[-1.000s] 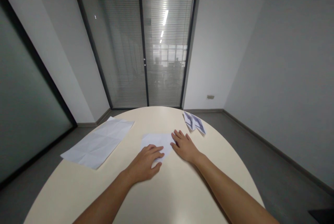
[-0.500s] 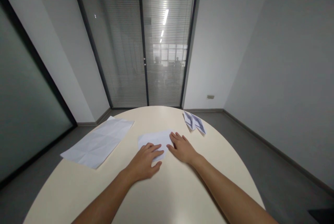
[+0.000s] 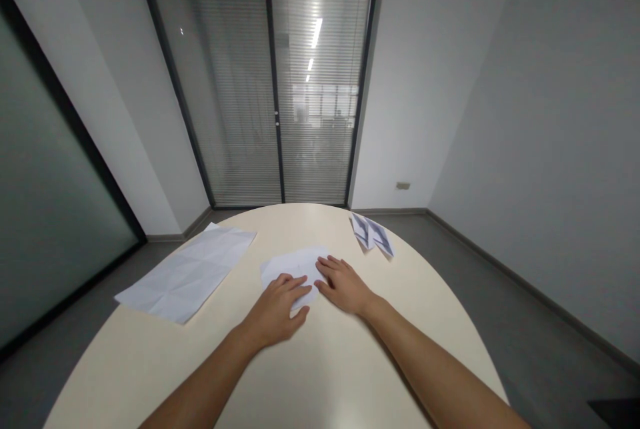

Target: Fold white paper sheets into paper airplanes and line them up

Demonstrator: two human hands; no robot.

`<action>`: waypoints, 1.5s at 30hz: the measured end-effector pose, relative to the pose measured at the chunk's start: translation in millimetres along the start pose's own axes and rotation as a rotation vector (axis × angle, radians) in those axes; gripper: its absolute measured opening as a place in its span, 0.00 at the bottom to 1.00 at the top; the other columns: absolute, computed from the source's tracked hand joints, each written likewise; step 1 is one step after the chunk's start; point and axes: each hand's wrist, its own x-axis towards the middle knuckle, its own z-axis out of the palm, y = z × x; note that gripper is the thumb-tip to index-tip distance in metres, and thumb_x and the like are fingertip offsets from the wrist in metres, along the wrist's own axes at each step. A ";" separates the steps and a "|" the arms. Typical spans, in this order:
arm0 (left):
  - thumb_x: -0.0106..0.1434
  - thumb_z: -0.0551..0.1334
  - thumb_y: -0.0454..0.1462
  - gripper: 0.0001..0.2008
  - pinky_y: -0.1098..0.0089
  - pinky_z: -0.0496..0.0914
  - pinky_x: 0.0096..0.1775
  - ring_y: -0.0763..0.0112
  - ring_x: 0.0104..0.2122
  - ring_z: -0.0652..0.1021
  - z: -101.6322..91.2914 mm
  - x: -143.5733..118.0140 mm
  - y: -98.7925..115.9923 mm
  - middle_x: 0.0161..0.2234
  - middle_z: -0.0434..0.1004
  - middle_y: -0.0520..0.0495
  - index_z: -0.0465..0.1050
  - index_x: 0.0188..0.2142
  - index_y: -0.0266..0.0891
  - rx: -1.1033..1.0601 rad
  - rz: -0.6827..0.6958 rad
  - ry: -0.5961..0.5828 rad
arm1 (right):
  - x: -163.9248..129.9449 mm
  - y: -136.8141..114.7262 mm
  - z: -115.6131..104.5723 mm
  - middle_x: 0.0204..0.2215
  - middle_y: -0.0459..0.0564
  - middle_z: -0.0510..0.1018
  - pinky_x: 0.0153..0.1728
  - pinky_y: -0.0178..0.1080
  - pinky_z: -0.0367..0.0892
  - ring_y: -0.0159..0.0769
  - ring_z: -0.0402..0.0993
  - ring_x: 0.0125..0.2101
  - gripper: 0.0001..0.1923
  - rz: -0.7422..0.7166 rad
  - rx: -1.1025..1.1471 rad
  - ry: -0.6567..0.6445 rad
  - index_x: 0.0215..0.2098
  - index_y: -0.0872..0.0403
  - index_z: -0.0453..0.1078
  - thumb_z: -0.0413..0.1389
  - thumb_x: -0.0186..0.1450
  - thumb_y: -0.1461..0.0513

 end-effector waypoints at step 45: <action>0.58 0.68 0.51 0.32 0.46 0.56 0.65 0.48 0.66 0.60 1.1 -5.4 -11.2 0.66 0.62 0.44 0.69 0.60 0.46 -0.027 -0.040 -0.139 | 3.4 17.1 -8.7 0.46 0.49 0.82 0.55 0.45 0.66 0.40 0.75 0.51 0.14 -0.251 0.016 0.142 0.46 0.48 0.79 0.52 0.70 0.64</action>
